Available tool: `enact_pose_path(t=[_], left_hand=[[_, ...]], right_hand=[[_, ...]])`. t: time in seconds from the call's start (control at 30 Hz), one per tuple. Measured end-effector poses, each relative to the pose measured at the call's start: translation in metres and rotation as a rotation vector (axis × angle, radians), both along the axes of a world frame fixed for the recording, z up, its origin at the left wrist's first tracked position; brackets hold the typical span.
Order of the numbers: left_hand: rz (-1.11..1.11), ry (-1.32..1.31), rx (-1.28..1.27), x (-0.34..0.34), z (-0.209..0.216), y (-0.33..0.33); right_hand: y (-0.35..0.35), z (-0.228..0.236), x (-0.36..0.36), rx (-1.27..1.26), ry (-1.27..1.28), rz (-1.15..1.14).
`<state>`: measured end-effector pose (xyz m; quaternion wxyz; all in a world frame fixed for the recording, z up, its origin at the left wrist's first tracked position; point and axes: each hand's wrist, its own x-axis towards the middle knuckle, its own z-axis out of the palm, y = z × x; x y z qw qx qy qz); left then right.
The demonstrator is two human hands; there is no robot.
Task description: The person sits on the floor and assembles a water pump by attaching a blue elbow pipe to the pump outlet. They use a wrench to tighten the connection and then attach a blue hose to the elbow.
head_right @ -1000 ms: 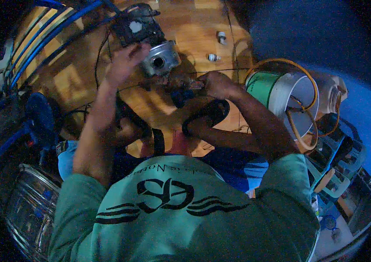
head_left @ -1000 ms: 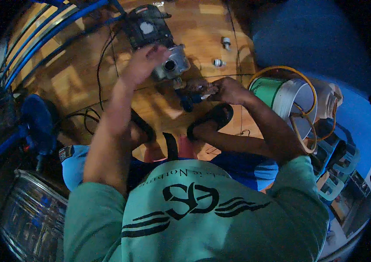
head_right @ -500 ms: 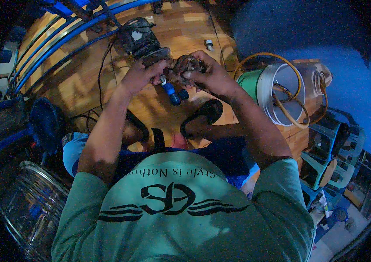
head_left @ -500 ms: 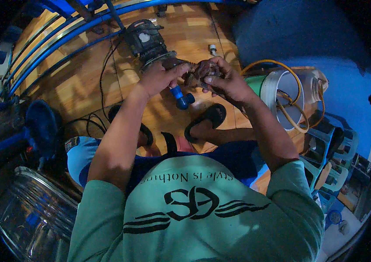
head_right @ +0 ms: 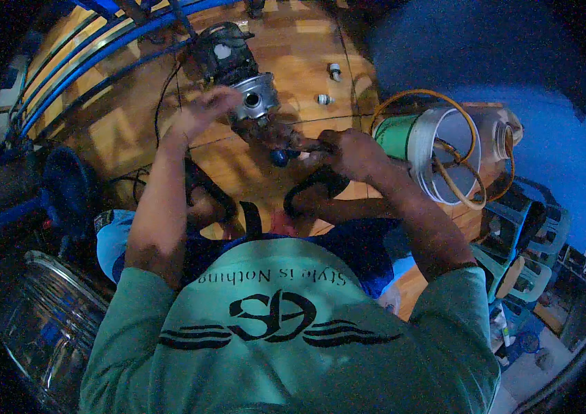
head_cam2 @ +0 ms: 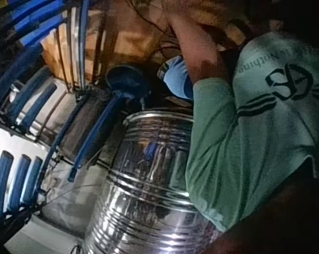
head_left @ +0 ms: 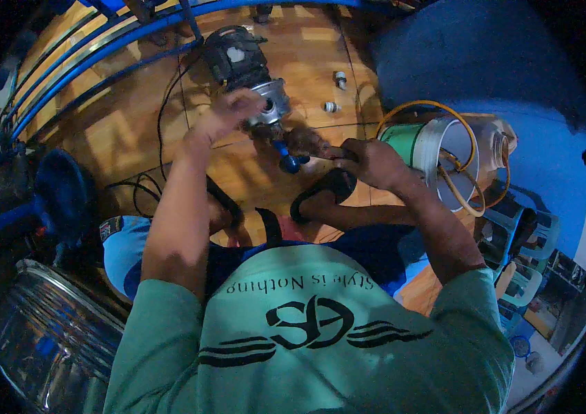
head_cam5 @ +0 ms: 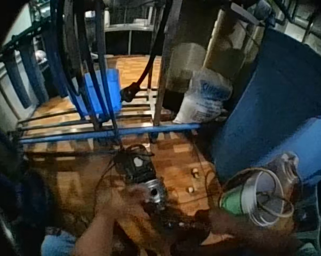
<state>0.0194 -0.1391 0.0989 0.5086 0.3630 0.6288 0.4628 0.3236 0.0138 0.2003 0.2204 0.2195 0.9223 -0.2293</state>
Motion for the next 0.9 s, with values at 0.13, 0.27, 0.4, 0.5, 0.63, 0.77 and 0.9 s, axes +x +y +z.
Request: enact_pose_path(t=[0.13,0.27,0.4,0.5,0.63,0.77,0.9], left_hand=[[0.255,0.688,-0.047,-0.044,-0.039,0.041],[0.139,1.099,-0.112,-0.065,-0.055,0.089],[-0.011,1.156,-0.313,-0.068,-0.077,0.108],[0.037,1.162,-0.35,-0.069,-0.102,0.111],[0.05,1.173,-0.338,-0.064,-0.113,0.114],[0.051,1.234,-0.403,-0.06,-0.116,0.113],[0.046,1.219,-0.377,-0.062,-0.113,0.114]], right_hand=[[-0.025,-0.009,-0.035,0.188,-0.177,0.247],[-0.031,-0.036,-0.052,0.225,-0.082,0.358],[-0.028,-0.039,-0.077,0.215,-0.178,0.383],[-0.017,-0.027,-0.094,0.084,-0.273,0.324],[-0.007,-0.043,-0.089,0.24,-0.36,0.355],[-0.005,-0.043,-0.1,0.216,-0.338,0.372],[-0.009,-0.041,-0.12,0.149,-0.395,0.36]])
